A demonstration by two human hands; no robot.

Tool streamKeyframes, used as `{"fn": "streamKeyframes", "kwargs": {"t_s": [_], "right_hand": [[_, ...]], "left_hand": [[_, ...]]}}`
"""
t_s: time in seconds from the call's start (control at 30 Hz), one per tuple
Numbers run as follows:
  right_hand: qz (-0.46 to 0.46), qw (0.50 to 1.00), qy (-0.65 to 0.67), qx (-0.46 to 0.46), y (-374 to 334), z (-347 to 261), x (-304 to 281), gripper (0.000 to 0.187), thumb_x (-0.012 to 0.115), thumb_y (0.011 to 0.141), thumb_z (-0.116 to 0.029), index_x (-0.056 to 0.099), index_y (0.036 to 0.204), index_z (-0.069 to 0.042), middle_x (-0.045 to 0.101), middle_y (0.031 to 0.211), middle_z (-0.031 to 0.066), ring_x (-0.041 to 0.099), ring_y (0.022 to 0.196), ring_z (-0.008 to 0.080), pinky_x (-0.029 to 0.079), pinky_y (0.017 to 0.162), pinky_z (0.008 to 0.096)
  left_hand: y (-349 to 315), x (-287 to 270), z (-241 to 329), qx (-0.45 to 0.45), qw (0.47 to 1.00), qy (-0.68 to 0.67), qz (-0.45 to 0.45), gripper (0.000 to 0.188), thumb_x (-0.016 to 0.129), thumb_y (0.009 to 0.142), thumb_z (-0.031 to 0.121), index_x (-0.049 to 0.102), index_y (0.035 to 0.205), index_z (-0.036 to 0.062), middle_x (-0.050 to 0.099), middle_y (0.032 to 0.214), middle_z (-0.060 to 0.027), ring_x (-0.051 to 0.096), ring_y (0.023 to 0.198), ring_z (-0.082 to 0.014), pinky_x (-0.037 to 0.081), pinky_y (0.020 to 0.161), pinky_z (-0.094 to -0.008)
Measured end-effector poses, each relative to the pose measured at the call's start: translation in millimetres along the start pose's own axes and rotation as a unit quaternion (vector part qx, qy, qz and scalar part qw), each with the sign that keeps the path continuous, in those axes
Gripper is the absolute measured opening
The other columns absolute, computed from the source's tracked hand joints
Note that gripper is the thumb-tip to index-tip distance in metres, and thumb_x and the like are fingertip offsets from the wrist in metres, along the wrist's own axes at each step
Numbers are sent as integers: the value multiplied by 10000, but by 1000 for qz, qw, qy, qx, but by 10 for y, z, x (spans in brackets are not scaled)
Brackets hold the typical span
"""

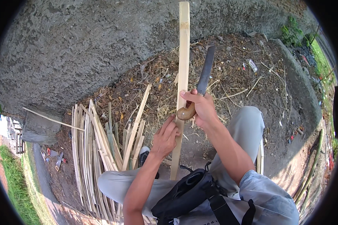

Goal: The person splits and shapes bamboo strips using a knife, shaving along their lengths and peeling off thin splinters by hand.

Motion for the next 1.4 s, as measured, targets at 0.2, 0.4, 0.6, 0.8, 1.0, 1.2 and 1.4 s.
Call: {"fn": "streamKeyframes", "kwargs": {"t_s": [0.2,0.4,0.6,0.8,1.0,1.2,1.4], "right_hand": [[12,1000,15,7,42,1,-55,348,767,747,-17,438,759,-130,540,755,3,534,678,121,441,662,298],[-22,1000,5,1,28,-10,-2,348,759,756,-15,436,756,-142,565,780,11,541,707,124,444,675,296],[-65,998,21,-11,-47,-27,133,336,750,766,-4,448,749,-148,579,777,13,548,707,115,431,654,279],[-56,998,-2,-32,-13,-53,86,345,759,751,5,448,751,-145,600,793,21,556,712,111,422,645,271],[-23,999,-3,-45,21,-29,12,373,774,727,9,437,783,-139,624,833,44,573,756,116,425,683,292],[-16,999,0,-36,21,-29,13,388,776,717,15,427,794,-137,619,866,63,589,782,130,438,707,298],[1,999,-4,-36,0,-40,16,387,770,711,34,422,779,-121,615,885,87,629,820,169,494,732,311]], "left_hand": [[-67,-8,-129,-52,998,-31,21,159,646,755,10,536,866,39,558,1138,-108,597,1095,-274,582,636,-329],[-54,-5,-146,-75,996,-56,6,163,637,752,-20,545,875,34,565,1121,-105,625,1011,-241,570,603,-327],[12,-107,-271,-111,991,-76,4,219,555,715,-160,565,873,-9,562,1014,-122,667,700,-194,561,602,-273],[1,-257,-456,-209,965,-156,31,200,556,750,-139,560,886,7,563,971,-103,659,773,-216,533,584,-310],[-15,-404,-608,-231,964,-110,75,188,516,785,-149,549,890,3,570,905,-119,650,740,-265,523,633,-347],[-158,-156,-702,-281,959,-26,-20,54,552,880,2,574,923,27,605,935,-120,643,765,-304,519,644,-378],[-72,25,-502,-319,938,-132,-27,338,680,854,290,626,1048,18,652,982,-129,666,823,-289,522,677,-396]]}}
Point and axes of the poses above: each hand's wrist, its own y-axis towards the middle knuckle, its own x-axis out of the palm, z = x × y, the point moved 8 cm from there along y, towards the middle knuckle
